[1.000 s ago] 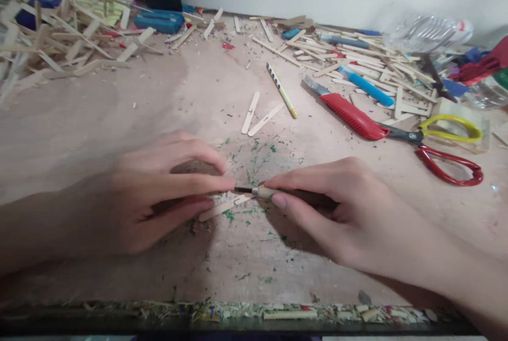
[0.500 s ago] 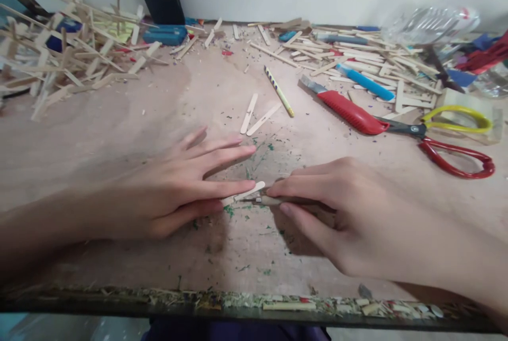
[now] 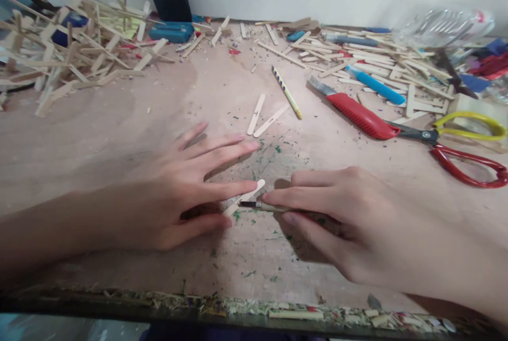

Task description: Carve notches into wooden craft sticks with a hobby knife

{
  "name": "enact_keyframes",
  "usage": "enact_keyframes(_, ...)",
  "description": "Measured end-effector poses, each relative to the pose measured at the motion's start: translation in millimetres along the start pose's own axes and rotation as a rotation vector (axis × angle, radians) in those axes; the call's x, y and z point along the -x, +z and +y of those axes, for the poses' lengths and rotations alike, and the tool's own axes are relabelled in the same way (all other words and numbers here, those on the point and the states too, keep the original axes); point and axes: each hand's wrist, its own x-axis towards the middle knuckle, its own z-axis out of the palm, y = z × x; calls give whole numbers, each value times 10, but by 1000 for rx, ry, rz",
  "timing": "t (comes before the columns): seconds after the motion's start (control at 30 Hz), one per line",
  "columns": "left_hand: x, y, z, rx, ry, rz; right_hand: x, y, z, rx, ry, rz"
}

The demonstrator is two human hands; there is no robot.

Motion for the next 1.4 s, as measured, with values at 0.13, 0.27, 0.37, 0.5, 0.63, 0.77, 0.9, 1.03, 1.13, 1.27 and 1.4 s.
enact_keyframes(0.13, 30, 53, -19, -32, -29, 72, -10, 7, 20, 27, -2, -55)
enact_keyframes(0.27, 47, 120, -46, -20, 23, 30, -22, -7, 37, 41, -11, -120)
enact_keyframes(0.37, 55, 138, -43, -25, 25, 14, -12, 0, 55, 62, -23, -106)
enact_keyframes(0.5, 58, 115, -20, -31, -15, 41, 8, 22, 58, 81, -15, -103)
enact_keyframes(0.63, 38, 87, -15, 1, -42, -6, 20, 42, 41, 61, 23, -112)
enact_keyframes(0.77, 22, 93, -30, 58, -84, -7, 50, 72, 61, 24, 23, -96)
enact_keyframes(0.9, 22, 108, -45, 93, -105, -15, 94, 55, 114, 20, 21, -115)
enact_keyframes(1.03, 16, 101, -49, 99, -101, -28, 107, 17, 124, 33, 30, -117)
enact_keyframes(1.13, 7, 95, -45, 117, -108, -27, 119, 35, 124, 15, 25, -113)
enact_keyframes(1.27, 1, 107, -43, 140, -120, -19, 144, 78, 133, 39, -8, -99)
enact_keyframes(1.4, 18, 143, -58, 121, -105, 6, 77, 51, 86, 96, -70, -123)
